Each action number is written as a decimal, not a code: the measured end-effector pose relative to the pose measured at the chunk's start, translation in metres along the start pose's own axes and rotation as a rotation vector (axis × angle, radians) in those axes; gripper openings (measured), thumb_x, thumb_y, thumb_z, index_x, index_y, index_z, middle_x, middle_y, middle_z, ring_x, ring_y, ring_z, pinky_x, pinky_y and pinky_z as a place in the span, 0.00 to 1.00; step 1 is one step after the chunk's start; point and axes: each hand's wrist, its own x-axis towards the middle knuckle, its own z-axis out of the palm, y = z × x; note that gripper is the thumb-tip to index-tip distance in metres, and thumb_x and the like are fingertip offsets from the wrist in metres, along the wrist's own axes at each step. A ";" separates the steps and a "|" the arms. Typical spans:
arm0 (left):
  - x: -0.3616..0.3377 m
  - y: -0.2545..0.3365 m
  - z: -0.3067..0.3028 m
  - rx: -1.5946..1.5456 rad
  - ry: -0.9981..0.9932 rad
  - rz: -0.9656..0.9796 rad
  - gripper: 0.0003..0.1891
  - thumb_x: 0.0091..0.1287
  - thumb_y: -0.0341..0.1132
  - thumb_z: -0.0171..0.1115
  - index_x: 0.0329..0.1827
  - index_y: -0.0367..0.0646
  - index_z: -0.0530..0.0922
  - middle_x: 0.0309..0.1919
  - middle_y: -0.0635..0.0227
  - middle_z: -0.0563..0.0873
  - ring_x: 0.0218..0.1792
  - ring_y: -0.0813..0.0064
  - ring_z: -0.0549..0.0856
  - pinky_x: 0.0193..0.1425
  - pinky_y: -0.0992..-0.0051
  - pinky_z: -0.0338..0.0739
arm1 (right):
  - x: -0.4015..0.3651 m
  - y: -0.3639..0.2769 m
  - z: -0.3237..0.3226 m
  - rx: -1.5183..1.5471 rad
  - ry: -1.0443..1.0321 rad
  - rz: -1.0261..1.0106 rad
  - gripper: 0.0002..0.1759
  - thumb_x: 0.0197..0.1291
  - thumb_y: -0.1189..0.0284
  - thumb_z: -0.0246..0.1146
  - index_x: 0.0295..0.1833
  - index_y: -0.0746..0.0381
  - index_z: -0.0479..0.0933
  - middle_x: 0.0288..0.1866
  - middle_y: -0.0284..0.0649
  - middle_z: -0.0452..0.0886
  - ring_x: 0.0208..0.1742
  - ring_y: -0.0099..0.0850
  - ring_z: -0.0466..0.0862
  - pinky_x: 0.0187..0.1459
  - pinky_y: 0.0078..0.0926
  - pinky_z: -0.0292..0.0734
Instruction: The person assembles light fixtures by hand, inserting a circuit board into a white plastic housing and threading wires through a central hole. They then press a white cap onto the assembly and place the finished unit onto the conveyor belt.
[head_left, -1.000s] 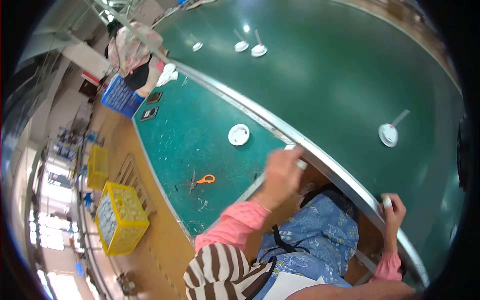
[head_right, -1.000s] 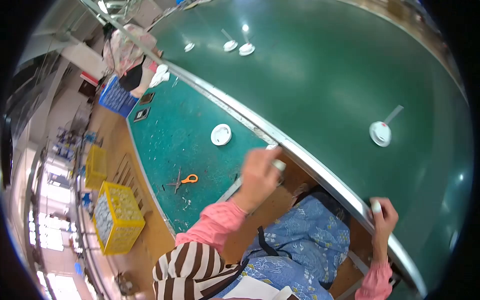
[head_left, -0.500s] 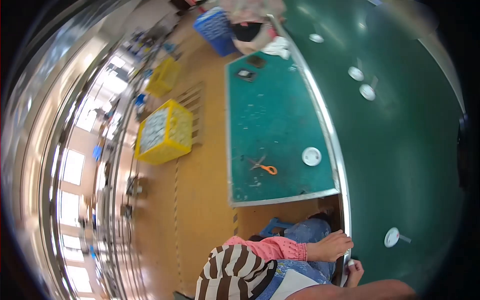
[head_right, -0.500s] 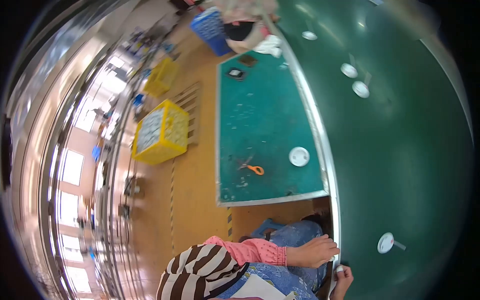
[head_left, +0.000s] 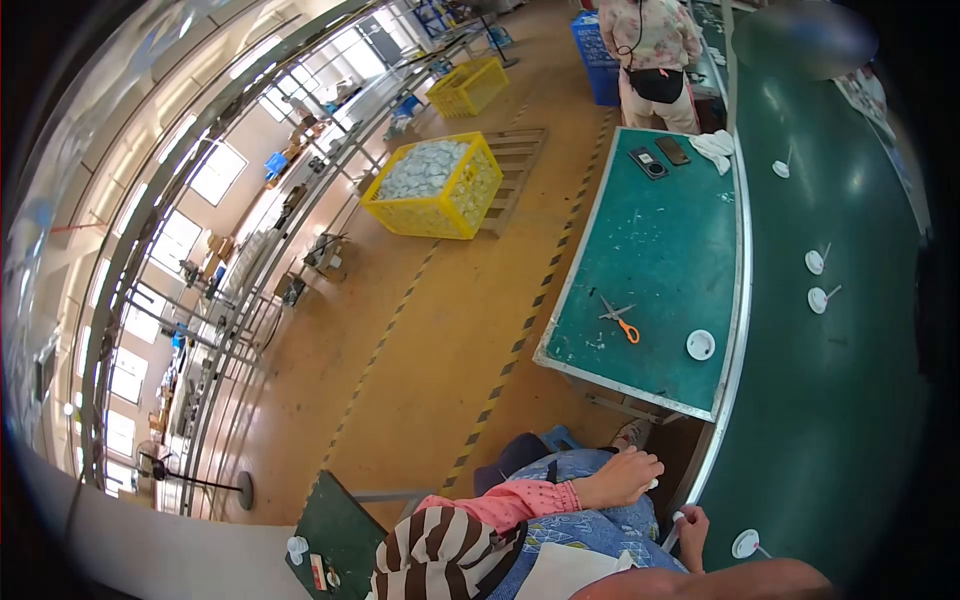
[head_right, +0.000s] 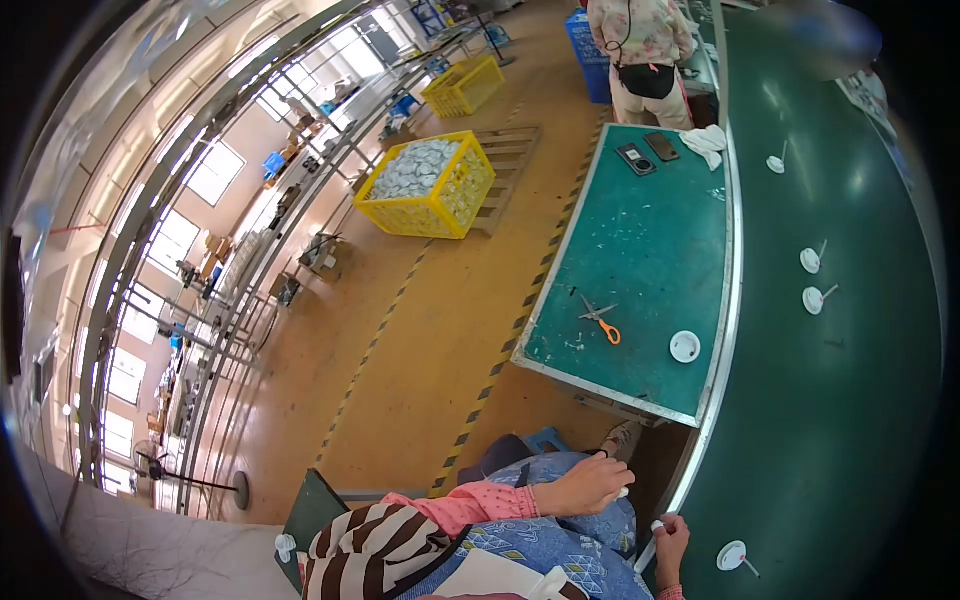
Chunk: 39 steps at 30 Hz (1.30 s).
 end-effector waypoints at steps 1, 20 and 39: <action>-0.002 -0.004 -0.001 0.008 0.011 -0.007 0.08 0.65 0.29 0.62 0.46 0.41 0.78 0.36 0.60 0.80 0.43 0.59 0.80 0.49 0.62 0.70 | 0.004 -0.002 0.004 -0.023 -0.009 0.010 0.07 0.55 0.82 0.61 0.40 0.67 0.79 0.30 0.32 0.79 0.26 0.20 0.75 0.27 0.21 0.70; 0.081 -0.125 -0.085 -0.020 0.143 -0.077 0.10 0.61 0.28 0.60 0.46 0.40 0.78 0.41 0.56 0.84 0.46 0.53 0.83 0.49 0.55 0.72 | 0.116 -0.164 0.075 -0.004 -0.121 -0.135 0.11 0.59 0.74 0.67 0.47 0.66 0.84 0.36 0.34 0.85 0.35 0.21 0.81 0.37 0.21 0.77; 0.116 -0.108 -0.079 0.009 0.018 -0.131 0.13 0.65 0.30 0.58 0.52 0.40 0.81 0.42 0.55 0.85 0.45 0.51 0.84 0.49 0.56 0.74 | 0.146 -0.193 0.053 0.102 -0.155 -0.032 0.12 0.62 0.75 0.66 0.51 0.66 0.83 0.35 0.33 0.84 0.33 0.20 0.80 0.34 0.21 0.76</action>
